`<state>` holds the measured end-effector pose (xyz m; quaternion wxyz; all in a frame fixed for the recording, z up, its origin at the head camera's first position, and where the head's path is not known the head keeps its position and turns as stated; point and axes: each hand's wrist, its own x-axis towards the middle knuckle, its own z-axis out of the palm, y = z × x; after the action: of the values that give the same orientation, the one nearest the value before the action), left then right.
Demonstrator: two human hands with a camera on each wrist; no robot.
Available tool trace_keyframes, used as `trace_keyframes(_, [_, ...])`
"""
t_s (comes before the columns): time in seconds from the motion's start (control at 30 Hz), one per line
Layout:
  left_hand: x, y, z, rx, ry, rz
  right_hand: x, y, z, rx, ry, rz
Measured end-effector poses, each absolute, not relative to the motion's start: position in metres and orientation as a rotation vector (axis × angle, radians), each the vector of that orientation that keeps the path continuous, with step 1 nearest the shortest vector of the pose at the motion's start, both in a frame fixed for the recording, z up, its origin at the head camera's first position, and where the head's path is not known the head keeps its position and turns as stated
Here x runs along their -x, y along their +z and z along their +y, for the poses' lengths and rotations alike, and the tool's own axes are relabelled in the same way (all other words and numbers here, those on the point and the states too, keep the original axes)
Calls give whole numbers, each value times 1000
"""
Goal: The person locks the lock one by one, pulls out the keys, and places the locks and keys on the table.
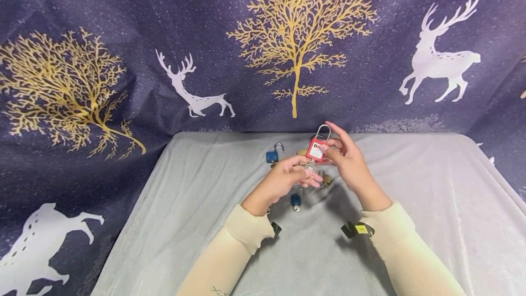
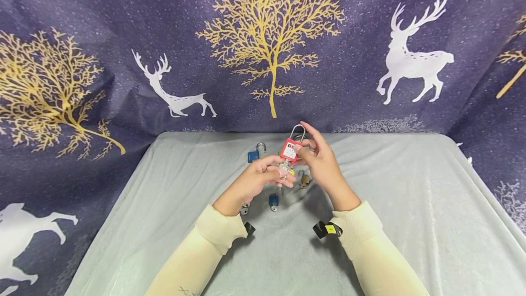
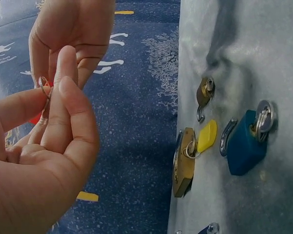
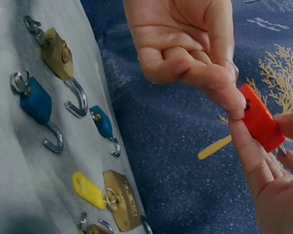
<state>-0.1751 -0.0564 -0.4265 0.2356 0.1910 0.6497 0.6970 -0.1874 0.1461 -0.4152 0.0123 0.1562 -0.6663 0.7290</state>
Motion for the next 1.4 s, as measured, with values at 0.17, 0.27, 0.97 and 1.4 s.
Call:
trace_keyframes(0.17, [174,-426,-55,-513,1916,1771,187,-412,149,-467,2260,-2092])
trace_keyframes(0.27, [174,-426,-55,-504,1909,1773,188,-412,149,-448,2260,-2094])
trace_keyframes(0.97, [184,-421,-73,-530,1896,1873,192,-405,163,-388,2313,-1957])
trace_keyframes(1.4, [203,-419,-106,-340,1968,2031,196,-407,176,-245,2281,-1915])
